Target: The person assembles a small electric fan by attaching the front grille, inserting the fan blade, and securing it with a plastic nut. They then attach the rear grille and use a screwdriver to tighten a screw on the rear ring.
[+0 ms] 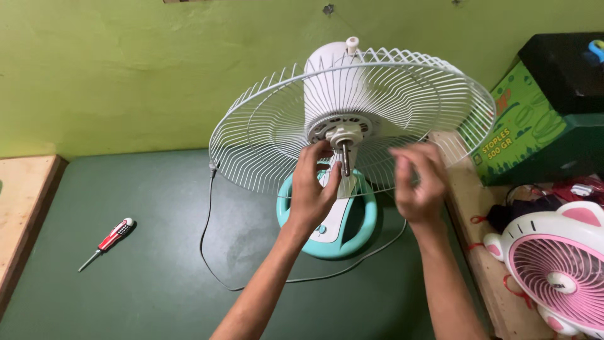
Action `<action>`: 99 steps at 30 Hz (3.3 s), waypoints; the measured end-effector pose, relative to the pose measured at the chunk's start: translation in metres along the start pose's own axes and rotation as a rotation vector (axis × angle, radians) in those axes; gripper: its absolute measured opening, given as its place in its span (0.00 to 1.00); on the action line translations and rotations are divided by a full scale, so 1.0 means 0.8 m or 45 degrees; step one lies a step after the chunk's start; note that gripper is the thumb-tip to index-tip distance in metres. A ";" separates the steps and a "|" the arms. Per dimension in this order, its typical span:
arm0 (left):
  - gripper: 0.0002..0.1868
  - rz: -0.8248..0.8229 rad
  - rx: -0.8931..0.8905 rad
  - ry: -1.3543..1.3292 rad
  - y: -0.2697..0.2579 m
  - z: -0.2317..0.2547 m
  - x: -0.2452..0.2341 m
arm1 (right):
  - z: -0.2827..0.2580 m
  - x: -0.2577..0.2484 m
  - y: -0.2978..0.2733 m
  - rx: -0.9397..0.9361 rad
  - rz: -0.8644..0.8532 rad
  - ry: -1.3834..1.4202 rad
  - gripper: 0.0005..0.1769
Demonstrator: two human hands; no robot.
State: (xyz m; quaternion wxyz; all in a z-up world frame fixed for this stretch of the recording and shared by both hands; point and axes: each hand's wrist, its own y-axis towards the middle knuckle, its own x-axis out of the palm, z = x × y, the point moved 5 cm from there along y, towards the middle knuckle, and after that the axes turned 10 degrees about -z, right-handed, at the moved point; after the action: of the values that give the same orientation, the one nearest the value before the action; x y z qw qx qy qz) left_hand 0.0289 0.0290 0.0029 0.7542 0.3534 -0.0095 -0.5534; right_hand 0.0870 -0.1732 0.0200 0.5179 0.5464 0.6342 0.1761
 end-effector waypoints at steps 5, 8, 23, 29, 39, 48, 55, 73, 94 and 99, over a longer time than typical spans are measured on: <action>0.28 0.090 0.026 -0.083 -0.001 0.006 0.007 | -0.027 0.047 0.055 -0.166 -0.198 -0.204 0.21; 0.29 0.138 0.002 -0.153 -0.003 0.009 0.014 | -0.037 0.047 0.058 -0.190 -0.098 -0.294 0.25; 0.37 0.185 -0.065 0.006 -0.003 0.037 0.025 | -0.004 0.072 0.038 -0.171 0.105 -0.210 0.18; 0.32 0.287 -0.077 -0.017 0.002 0.034 0.028 | -0.018 0.067 0.031 -0.140 0.012 -0.017 0.22; 0.28 0.352 -0.055 0.021 0.007 0.024 0.025 | -0.010 0.073 0.030 -0.150 0.030 0.013 0.20; 0.27 0.336 -0.063 0.040 0.012 0.024 0.024 | -0.001 0.085 0.022 -0.149 0.129 0.107 0.19; 0.27 0.264 -0.033 0.155 0.016 0.031 0.022 | 0.034 0.104 0.002 -0.045 0.074 0.083 0.20; 0.25 0.385 0.007 0.129 0.017 0.025 0.033 | 0.079 0.139 -0.029 0.079 0.070 0.382 0.23; 0.27 0.260 0.040 0.196 0.009 0.013 0.026 | 0.032 0.109 -0.008 0.123 -0.084 0.515 0.20; 0.30 0.207 0.009 0.190 0.001 0.023 0.018 | 0.021 0.100 -0.010 0.155 -0.196 0.607 0.25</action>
State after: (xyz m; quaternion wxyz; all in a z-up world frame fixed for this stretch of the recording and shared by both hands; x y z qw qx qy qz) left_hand 0.0280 0.0075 0.0117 0.7940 0.3942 0.0161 -0.4626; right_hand 0.1078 -0.1121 -0.0303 0.3319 0.4699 0.7874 0.2215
